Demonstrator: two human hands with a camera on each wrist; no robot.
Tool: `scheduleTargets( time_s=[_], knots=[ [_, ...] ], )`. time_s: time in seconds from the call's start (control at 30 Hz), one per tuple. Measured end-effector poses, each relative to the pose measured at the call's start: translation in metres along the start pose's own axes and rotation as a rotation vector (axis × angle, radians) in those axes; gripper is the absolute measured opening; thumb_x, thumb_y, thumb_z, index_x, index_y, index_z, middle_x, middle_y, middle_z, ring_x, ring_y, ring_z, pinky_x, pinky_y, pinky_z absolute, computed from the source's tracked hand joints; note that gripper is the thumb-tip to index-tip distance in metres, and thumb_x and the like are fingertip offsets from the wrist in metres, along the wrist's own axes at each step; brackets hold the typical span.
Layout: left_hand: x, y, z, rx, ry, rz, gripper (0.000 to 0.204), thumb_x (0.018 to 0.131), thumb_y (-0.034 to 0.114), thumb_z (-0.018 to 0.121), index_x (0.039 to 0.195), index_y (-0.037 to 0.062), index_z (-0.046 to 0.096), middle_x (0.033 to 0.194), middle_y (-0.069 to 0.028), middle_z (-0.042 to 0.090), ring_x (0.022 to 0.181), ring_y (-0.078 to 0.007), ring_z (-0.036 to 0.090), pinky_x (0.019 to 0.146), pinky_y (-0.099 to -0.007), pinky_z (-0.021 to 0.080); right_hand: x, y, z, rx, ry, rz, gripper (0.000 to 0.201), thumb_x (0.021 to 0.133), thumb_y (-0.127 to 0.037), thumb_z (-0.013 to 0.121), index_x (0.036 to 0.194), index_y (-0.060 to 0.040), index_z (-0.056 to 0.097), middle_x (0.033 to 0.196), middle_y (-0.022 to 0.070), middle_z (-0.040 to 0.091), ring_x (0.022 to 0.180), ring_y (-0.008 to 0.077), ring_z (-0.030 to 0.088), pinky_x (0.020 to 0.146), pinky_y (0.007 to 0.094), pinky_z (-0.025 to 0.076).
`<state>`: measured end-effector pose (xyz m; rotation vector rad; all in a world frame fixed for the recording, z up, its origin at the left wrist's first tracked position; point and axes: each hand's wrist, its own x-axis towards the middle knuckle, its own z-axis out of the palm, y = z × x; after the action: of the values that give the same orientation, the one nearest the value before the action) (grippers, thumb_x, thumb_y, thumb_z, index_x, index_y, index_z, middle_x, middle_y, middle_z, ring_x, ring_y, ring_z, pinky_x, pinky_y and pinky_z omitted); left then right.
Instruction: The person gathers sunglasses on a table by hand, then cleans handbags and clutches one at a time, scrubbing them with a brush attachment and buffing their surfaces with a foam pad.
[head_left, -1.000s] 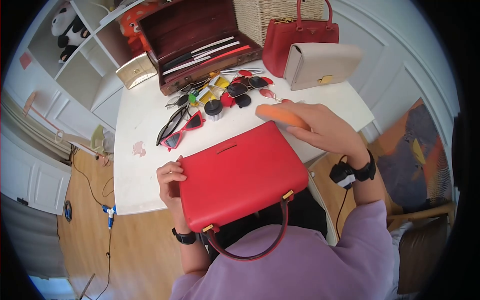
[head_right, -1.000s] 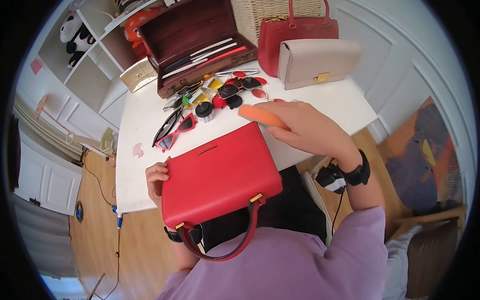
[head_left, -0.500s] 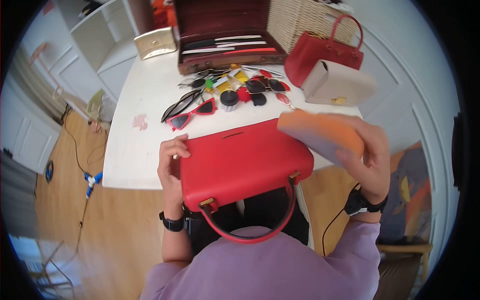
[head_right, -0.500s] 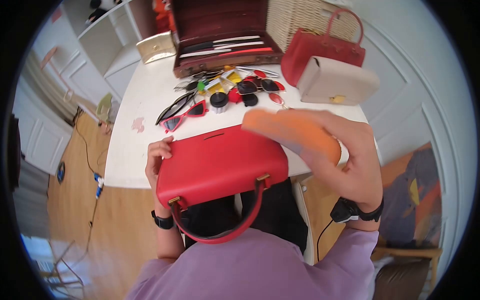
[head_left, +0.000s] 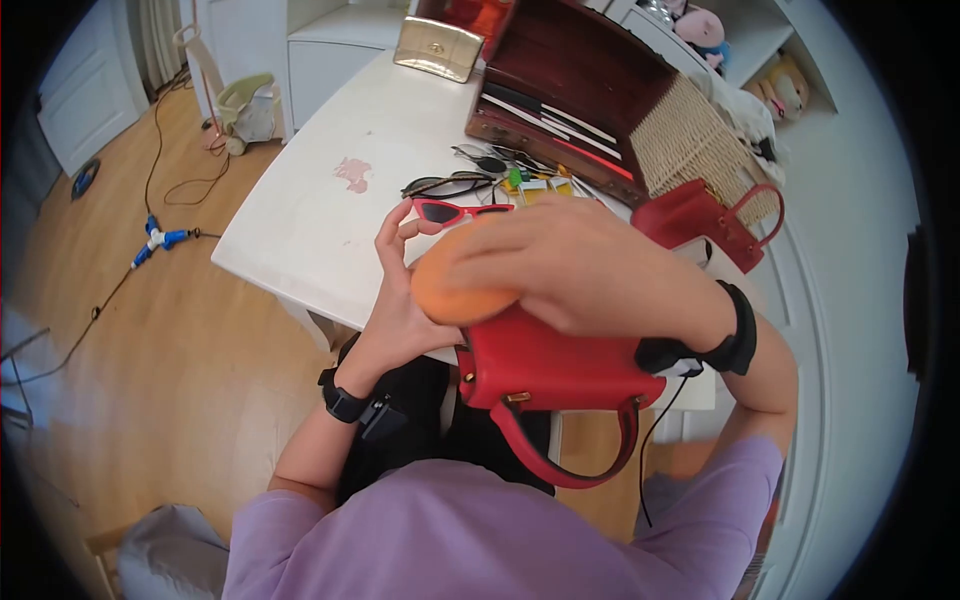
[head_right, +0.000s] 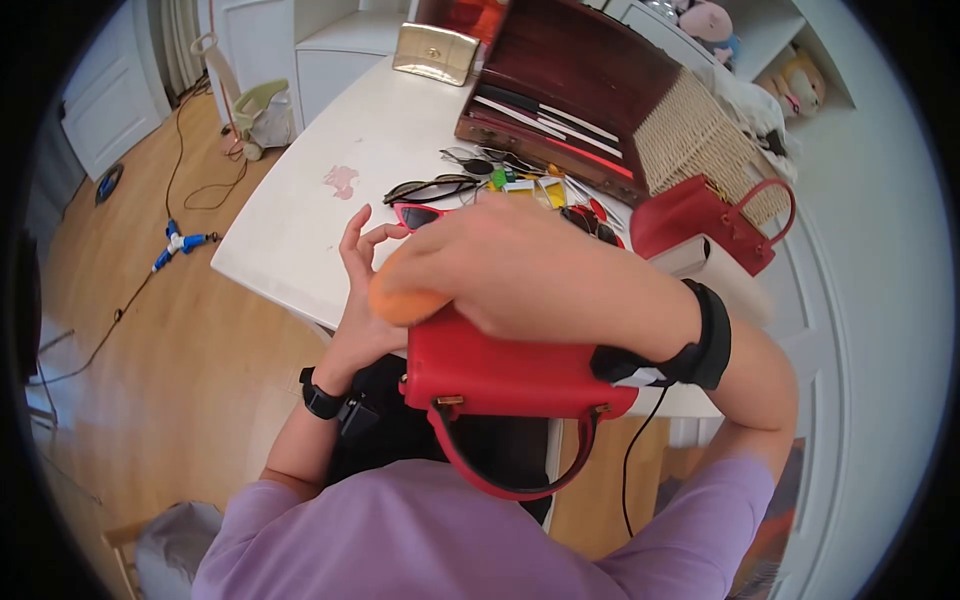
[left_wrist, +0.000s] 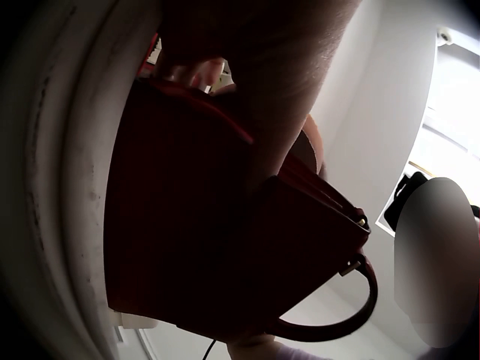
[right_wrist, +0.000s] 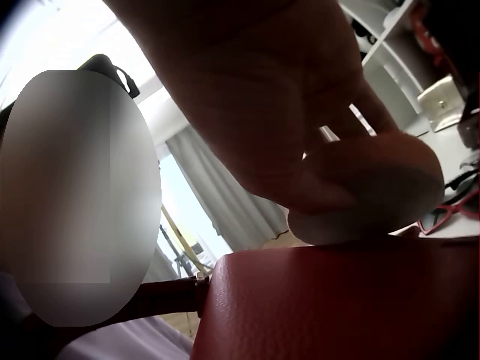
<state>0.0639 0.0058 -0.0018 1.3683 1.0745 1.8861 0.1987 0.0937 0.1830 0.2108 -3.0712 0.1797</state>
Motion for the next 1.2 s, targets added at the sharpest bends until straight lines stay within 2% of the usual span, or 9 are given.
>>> scheduleTargets(
  time_s=[0.17, 0.23, 0.27, 0.33, 0.67, 0.83, 1.07, 1.13, 1.2],
  knots=[
    [0.000, 0.005, -0.001, 0.034, 0.008, 0.059, 0.131, 0.064, 0.014, 0.090, 0.151, 0.0114, -0.009, 0.143, -0.0174, 0.026, 0.120, -0.0278, 0.055, 0.101, -0.0402, 0.049, 0.043, -0.018, -0.009, -0.105, -0.346, -0.234, 0.034, 0.069, 0.002, 0.063, 0.099, -0.0107, 0.071, 0.103, 0.0038, 0.068, 0.101, 0.0229, 0.061, 0.090, 0.0396, 0.043],
    [0.003, 0.013, -0.005, 1.011, -0.017, 0.387, 0.135, 0.061, 0.017, 0.092, 0.151, 0.0099, -0.008, 0.146, -0.0193, 0.023, 0.132, -0.0309, 0.044, 0.105, -0.0418, 0.046, 0.053, -0.002, -0.003, 0.005, -0.350, -0.138, 0.036, 0.067, 0.007, 0.061, 0.097, -0.0111, 0.072, 0.098, 0.0031, 0.067, 0.098, 0.0246, 0.061, 0.089, 0.0378, 0.042],
    [0.002, 0.008, -0.004, 1.008, -0.009, 0.386, 0.135, 0.061, 0.017, 0.092, 0.151, 0.0099, -0.008, 0.146, -0.0193, 0.023, 0.132, -0.0309, 0.044, 0.105, -0.0418, 0.046, 0.053, 0.007, 0.002, 0.002, -0.357, -0.141, 0.036, 0.067, 0.007, 0.061, 0.097, -0.0111, 0.072, 0.098, 0.0031, 0.067, 0.098, 0.0246, 0.061, 0.089, 0.0378, 0.042],
    [0.001, -0.003, -0.002, -0.037, 0.023, -0.091, 0.139, 0.055, 0.022, 0.096, 0.152, 0.0087, -0.004, 0.148, -0.0190, 0.021, 0.141, -0.0327, 0.028, 0.110, -0.0452, 0.040, 0.048, 0.024, 0.011, 0.088, -0.335, 0.024, 0.042, 0.065, 0.009, 0.061, 0.101, -0.0100, 0.071, 0.104, 0.0047, 0.068, 0.101, 0.0275, 0.061, 0.089, 0.0388, 0.044],
    [0.003, 0.018, 0.001, -0.204, 0.044, -0.243, 0.137, 0.057, 0.024, 0.096, 0.153, 0.0120, 0.000, 0.155, -0.0183, 0.011, 0.138, -0.0296, 0.037, 0.107, -0.0432, 0.044, 0.015, 0.066, 0.023, 0.360, -0.400, 0.400, 0.061, 0.075, -0.002, 0.058, 0.136, -0.0081, 0.055, 0.113, 0.0145, 0.067, 0.101, 0.0265, 0.065, 0.088, 0.0358, 0.050],
    [0.004, -0.007, -0.011, 0.286, -0.158, 0.140, 0.067, 0.068, 0.011, 0.084, 0.130, 0.0090, 0.058, 0.142, -0.0131, 0.043, 0.125, -0.0256, 0.052, 0.097, -0.0361, 0.049, -0.025, 0.091, 0.015, 0.465, -0.474, 0.546, 0.058, 0.071, -0.010, 0.060, 0.129, -0.0098, 0.060, 0.100, 0.0124, 0.070, 0.089, 0.0250, 0.067, 0.081, 0.0347, 0.052],
    [0.004, -0.014, -0.008, 0.066, -0.112, -0.077, 0.032, 0.081, 0.007, 0.067, 0.112, 0.0027, 0.066, 0.119, -0.0093, 0.059, 0.111, -0.0192, 0.057, 0.093, -0.0318, 0.046, -0.074, 0.046, -0.027, 0.276, -0.725, 0.651, 0.063, 0.067, -0.016, 0.062, 0.129, -0.0054, 0.061, 0.092, 0.0171, 0.071, 0.079, 0.0313, 0.068, 0.076, 0.0341, 0.054],
    [0.004, -0.018, -0.009, 0.101, -0.122, -0.040, 0.043, 0.077, 0.001, 0.065, 0.119, -0.0002, 0.059, 0.116, -0.0096, 0.059, 0.108, -0.0190, 0.058, 0.093, -0.0287, 0.047, -0.069, 0.018, -0.045, 0.210, -0.684, 0.618, 0.060, 0.071, -0.018, 0.066, 0.130, -0.0056, 0.060, 0.096, 0.0196, 0.070, 0.081, 0.0353, 0.067, 0.075, 0.0368, 0.054],
    [0.003, -0.014, -0.008, 0.121, -0.122, -0.042, 0.042, 0.077, 0.000, 0.064, 0.118, -0.0006, 0.059, 0.115, -0.0092, 0.058, 0.107, -0.0186, 0.058, 0.093, -0.0284, 0.047, -0.070, 0.002, -0.053, 0.323, -0.203, 0.475, 0.058, 0.079, -0.019, 0.069, 0.133, -0.0040, 0.057, 0.103, 0.0195, 0.070, 0.088, 0.0319, 0.069, 0.081, 0.0361, 0.053]
  ],
)
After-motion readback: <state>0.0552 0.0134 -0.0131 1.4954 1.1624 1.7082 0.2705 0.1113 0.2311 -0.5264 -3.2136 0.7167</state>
